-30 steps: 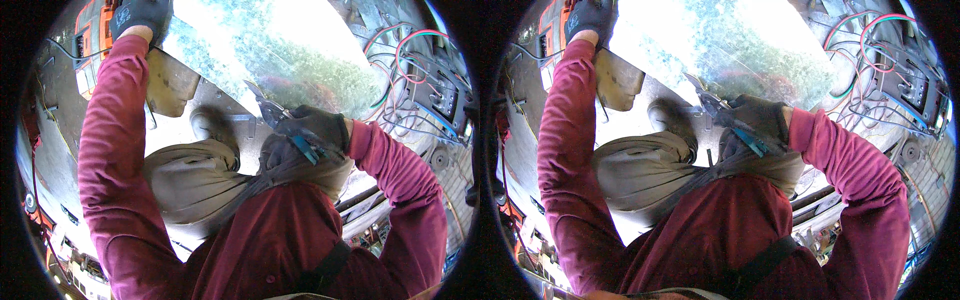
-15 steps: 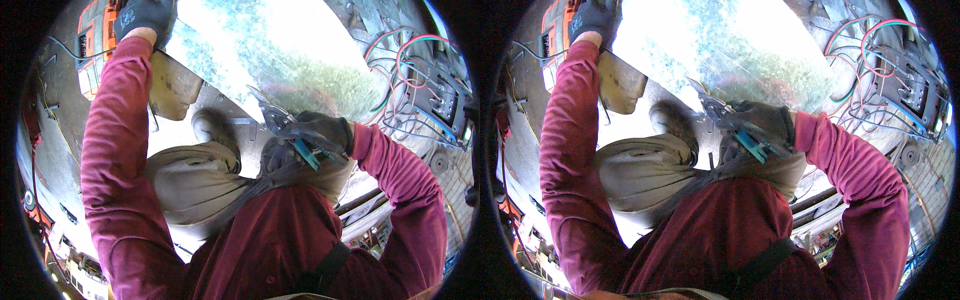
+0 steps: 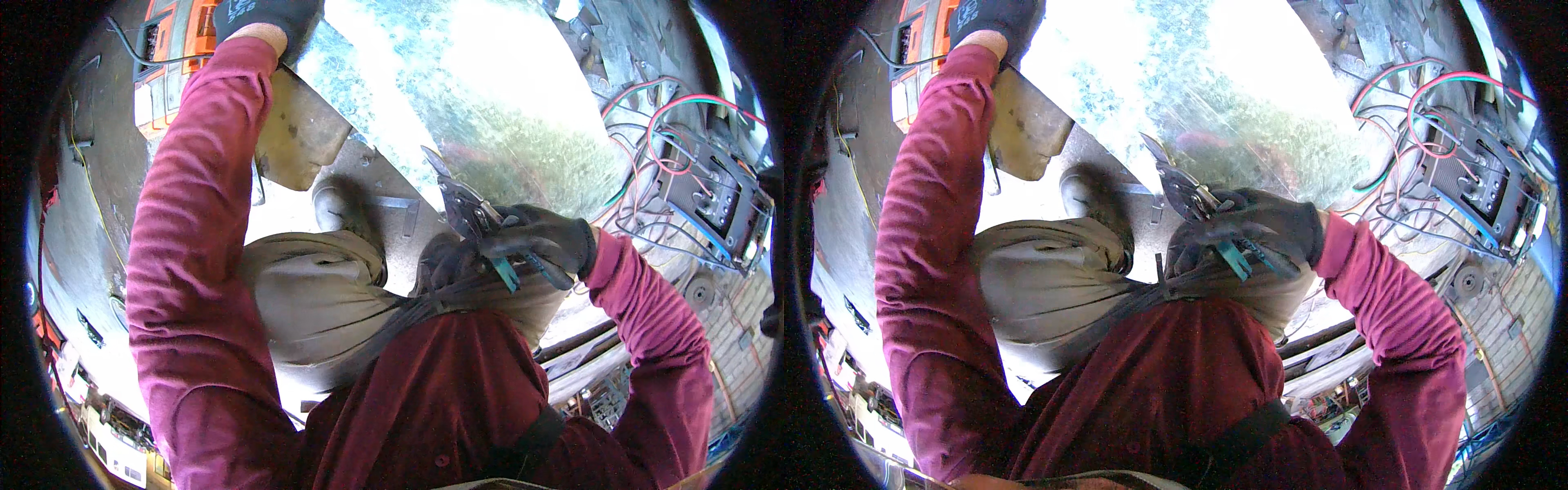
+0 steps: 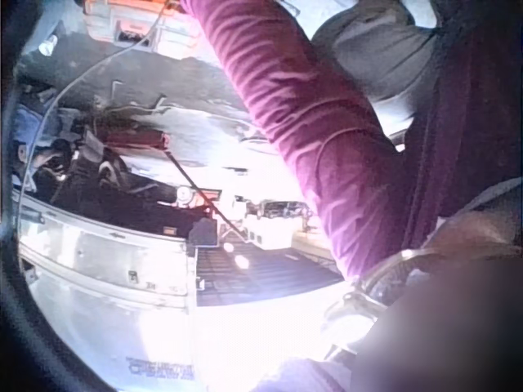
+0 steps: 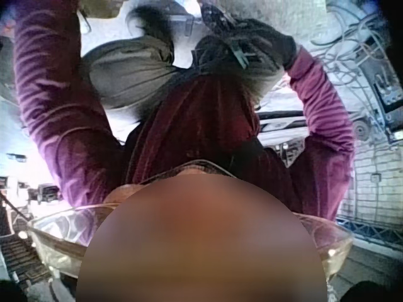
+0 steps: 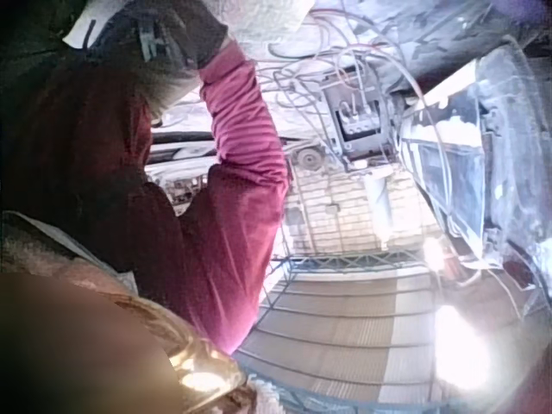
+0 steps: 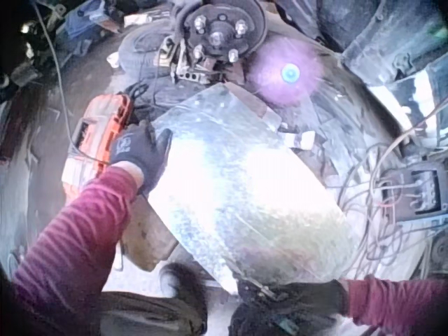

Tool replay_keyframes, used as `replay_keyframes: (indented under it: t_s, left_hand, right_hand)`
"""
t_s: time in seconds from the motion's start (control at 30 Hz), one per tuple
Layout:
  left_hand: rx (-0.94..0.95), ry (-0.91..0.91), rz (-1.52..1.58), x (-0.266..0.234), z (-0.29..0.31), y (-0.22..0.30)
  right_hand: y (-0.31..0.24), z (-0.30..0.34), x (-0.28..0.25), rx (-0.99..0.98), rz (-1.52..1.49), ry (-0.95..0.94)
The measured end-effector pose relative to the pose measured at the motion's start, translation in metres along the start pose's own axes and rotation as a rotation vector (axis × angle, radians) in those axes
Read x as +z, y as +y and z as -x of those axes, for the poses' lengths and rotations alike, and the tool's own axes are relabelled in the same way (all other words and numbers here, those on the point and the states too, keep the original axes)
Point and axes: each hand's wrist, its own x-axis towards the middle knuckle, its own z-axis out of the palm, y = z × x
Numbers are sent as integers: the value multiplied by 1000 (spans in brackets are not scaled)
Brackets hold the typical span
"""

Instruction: The person kneels on the floor and uses tin snips to cut a large metal sheet into smaller pieces. After cutting, they stand, walk to a gas cylinder cart, and adjust the regulator valves.

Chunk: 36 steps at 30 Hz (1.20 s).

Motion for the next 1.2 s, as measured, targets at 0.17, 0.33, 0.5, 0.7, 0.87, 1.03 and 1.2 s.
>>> replay_keyframes:
  t_s: [0.17,0.33,0.5,0.7,0.87,1.03,1.2]
  left_hand:
    - [-35,12,61,4,1,-2]
    - [7,2,93,2,1,1]
    - [36,59,34,3,1,4]
    - [20,58,11,1,3,9]
    - [-15,1,83,-7,8,15]
    - [-6,38,50,-6,7,17]
    - [-12,10,25,-5,4,13]
  right_hand:
    - [3,38,0,-68,76,-11]
    - [25,40,-9,-266,414,-20]
    - [22,39,-17,-254,220,-157]
    - [19,46,-7,68,-12,-80]
    - [39,38,-2,-461,600,-33]
    - [29,30,6,219,-127,25]
    - [18,18,28,263,-6,141]
